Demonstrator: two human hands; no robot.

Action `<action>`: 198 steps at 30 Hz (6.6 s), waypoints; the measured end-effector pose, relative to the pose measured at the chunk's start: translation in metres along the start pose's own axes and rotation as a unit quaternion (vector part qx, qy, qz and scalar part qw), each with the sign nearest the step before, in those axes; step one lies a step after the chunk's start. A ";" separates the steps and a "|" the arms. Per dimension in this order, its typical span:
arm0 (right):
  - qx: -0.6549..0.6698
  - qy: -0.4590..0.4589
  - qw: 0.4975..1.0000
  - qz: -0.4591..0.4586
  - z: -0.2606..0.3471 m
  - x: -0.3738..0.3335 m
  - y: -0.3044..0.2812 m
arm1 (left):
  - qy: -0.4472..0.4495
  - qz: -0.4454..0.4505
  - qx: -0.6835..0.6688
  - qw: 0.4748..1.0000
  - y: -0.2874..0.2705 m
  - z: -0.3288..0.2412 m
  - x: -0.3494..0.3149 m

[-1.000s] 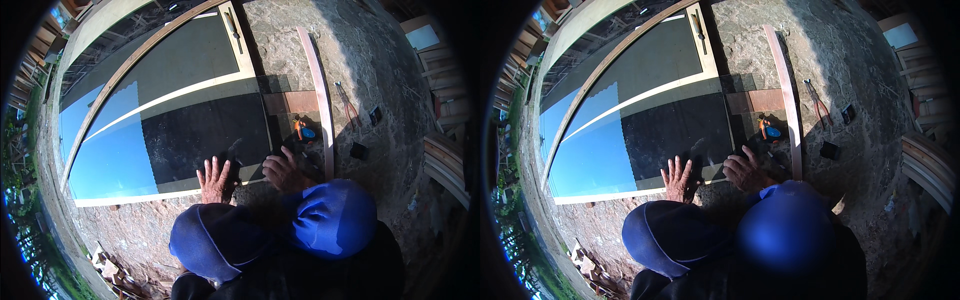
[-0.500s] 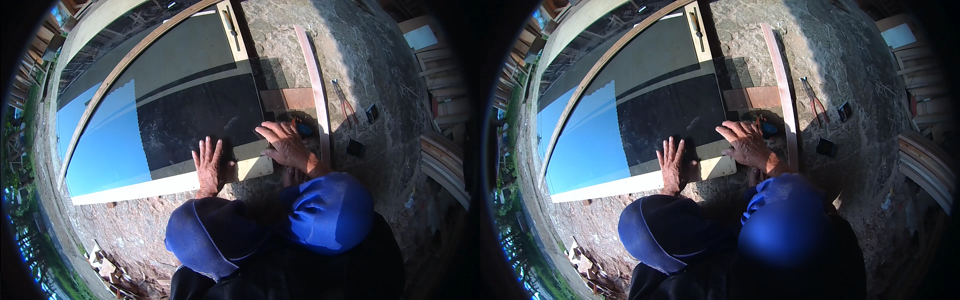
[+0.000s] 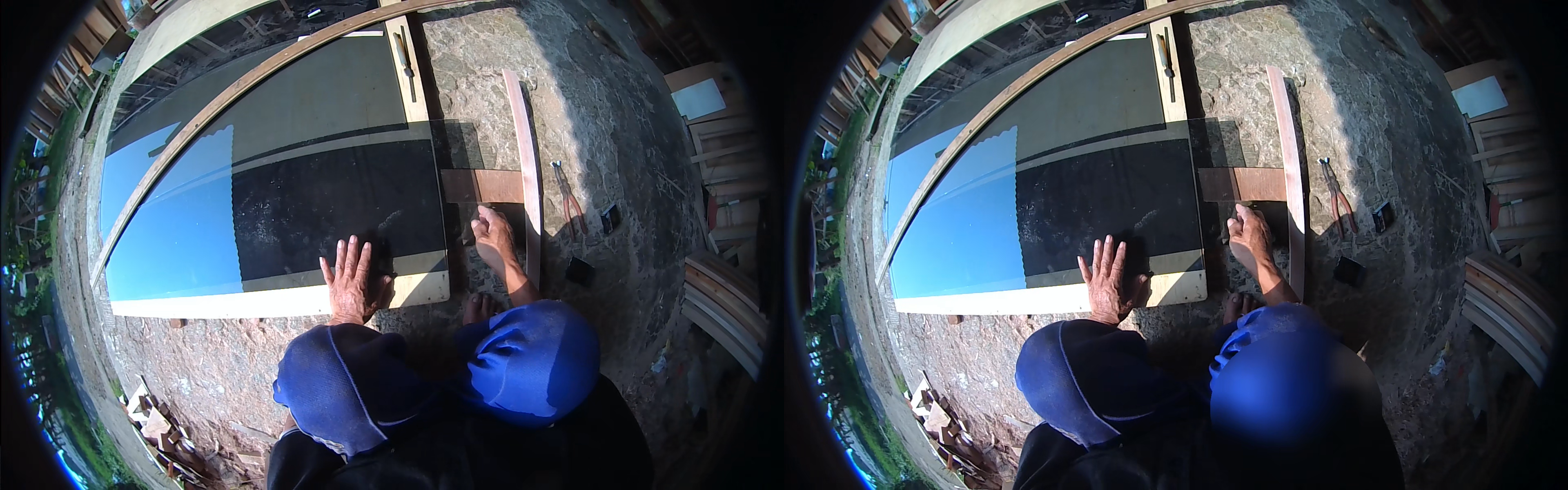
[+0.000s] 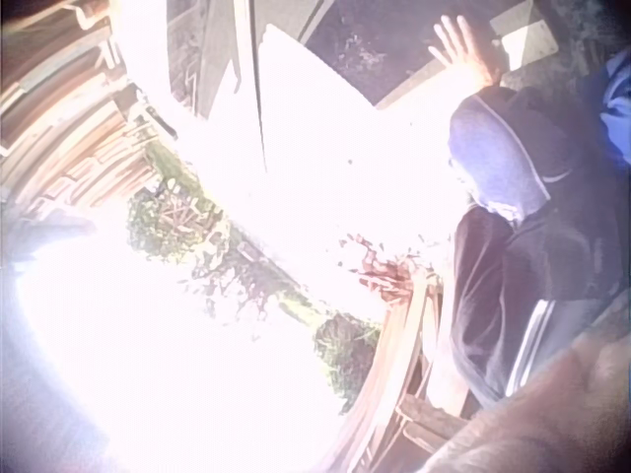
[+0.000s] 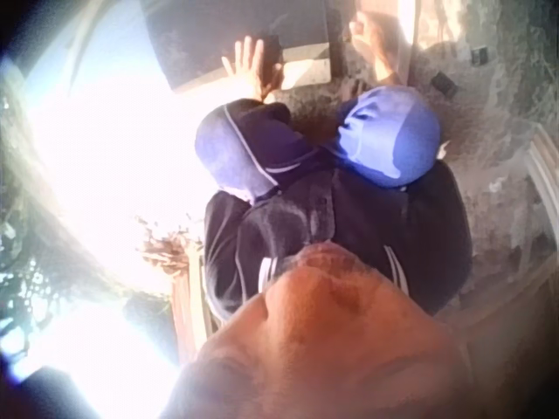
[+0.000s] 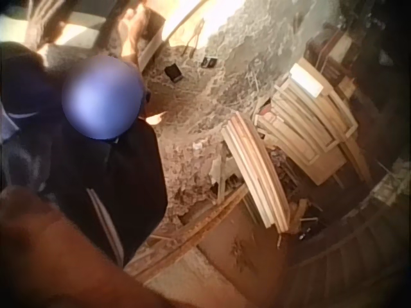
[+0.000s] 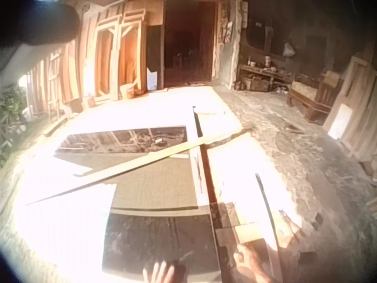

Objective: The person assembles a window frame by positioning wooden strips along the edges of a large glass pane. They use a staple gun to secure the strips and a pencil to mark measurements. The person repeatedly adjusts the strips to ensure proper alignment.

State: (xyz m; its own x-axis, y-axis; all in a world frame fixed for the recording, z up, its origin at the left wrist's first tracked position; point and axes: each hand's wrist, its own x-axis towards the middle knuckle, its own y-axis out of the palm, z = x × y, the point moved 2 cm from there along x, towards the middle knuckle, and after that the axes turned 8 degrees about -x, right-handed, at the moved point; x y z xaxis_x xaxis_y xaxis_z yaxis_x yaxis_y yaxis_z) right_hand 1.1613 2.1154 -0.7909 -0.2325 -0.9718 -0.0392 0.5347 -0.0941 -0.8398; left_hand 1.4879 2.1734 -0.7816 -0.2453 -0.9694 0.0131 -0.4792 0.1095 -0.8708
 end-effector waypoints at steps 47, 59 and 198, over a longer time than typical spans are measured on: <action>0.022 -0.155 0.977 0.147 0.053 0.021 -0.015 | -0.352 -0.424 -0.561 0.617 -0.276 0.378 0.024; -0.149 -0.147 0.971 0.116 0.157 0.056 -0.011 | -0.232 -0.503 -0.748 0.366 -0.296 0.546 0.196; -0.160 -0.232 0.955 -0.095 0.239 0.077 0.106 | 0.036 0.128 0.033 0.991 -0.170 0.239 0.195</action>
State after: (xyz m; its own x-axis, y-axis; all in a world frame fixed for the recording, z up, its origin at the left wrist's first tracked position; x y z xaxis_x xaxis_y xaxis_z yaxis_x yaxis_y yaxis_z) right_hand 1.3942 1.9789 -0.7530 0.1238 -0.9418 0.3125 0.2255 -0.2799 -0.9332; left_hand 1.7228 1.9127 -0.7482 -0.4130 -0.8931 -0.1785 -0.3387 0.3326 -0.8801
